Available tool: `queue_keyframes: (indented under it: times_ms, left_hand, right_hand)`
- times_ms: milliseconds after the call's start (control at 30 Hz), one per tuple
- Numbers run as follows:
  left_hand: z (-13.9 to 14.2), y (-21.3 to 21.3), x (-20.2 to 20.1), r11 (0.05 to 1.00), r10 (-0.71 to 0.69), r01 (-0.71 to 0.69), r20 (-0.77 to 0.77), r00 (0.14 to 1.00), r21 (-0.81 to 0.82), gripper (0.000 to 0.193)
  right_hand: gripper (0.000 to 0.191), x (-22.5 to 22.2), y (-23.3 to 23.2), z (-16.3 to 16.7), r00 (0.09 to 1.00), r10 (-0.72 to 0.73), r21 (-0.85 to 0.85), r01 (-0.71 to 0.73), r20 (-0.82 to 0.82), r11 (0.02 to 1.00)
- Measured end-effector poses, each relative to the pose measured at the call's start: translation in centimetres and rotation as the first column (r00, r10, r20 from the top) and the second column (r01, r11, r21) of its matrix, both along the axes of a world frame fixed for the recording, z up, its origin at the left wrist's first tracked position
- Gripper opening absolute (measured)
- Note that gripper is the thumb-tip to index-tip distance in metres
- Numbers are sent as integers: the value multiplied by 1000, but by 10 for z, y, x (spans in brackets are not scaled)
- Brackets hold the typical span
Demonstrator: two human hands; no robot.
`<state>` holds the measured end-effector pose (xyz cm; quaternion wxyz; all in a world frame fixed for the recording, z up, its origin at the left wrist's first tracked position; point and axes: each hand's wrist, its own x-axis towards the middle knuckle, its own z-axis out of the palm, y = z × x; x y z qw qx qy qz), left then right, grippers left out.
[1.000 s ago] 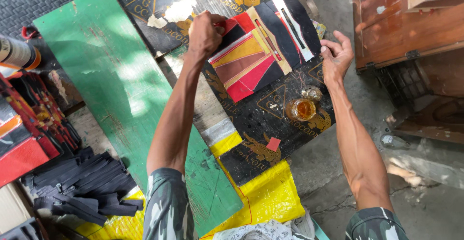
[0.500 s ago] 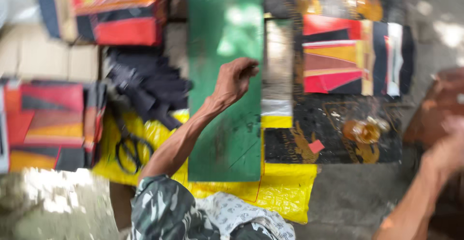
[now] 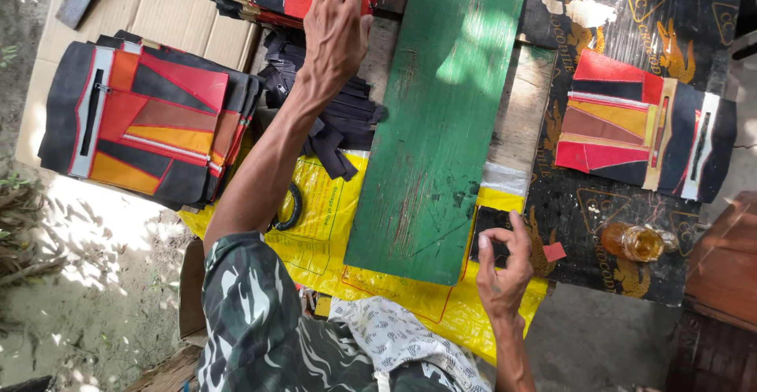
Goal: The person assembles a colorful patchwork leather piece at a workbench. They align layered leather pieces on a black base, apply glue from a small jar, press the pieces down, and repeatedly run a finger along the edges and slot opening to secure and smooth the assembly, turning the piece over to work on it.
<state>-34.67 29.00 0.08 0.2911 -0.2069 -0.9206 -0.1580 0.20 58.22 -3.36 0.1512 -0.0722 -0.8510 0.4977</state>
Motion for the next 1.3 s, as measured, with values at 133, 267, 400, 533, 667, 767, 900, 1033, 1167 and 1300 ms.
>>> queue_keyframes:
  times_ms: [133,267,400,533,667,767,900,1033,1167,1300]
  left_hand:
    - [-8,-1,-14,997,16,-7,110,994,-81,17]
    - [21,1,-12,961,-76,93,74,994,-259,23]
    - [89,8,24,969,-72,132,274,959,-207,11]
    - [164,21,74,957,-286,286,317,904,48,11]
    - [214,49,109,845,-525,471,223,821,255,4]
    - [223,79,125,740,-653,536,241,718,405,11]
    - [207,106,131,669,-704,673,-21,710,315,18]
    - [173,125,116,553,-814,723,85,574,415,16]
    - [119,156,115,615,-788,621,391,476,485,21]
    - [60,175,97,581,-780,571,598,186,580,46]
  right_hand:
    - [59,3,-2,6,999,11,-17,-10,44,1000]
    - [58,6,6,6,998,20,19,-22,61,1000]
    - [61,4,13,8,1000,7,12,-7,16,1000]
    - [80,-9,7,14,999,30,-251,-25,17,968]
    - [111,-26,6,26,978,163,-314,-197,-133,929]
    - [118,-46,13,28,958,115,-358,-207,-261,910]
    - [113,-56,29,31,940,-155,-587,-55,-302,807]
    - [108,-37,41,45,925,-166,-628,-94,-343,772]
    - [96,1,47,50,960,-168,-534,24,-223,845]
    - [89,21,49,13,918,-395,-669,278,-24,689]
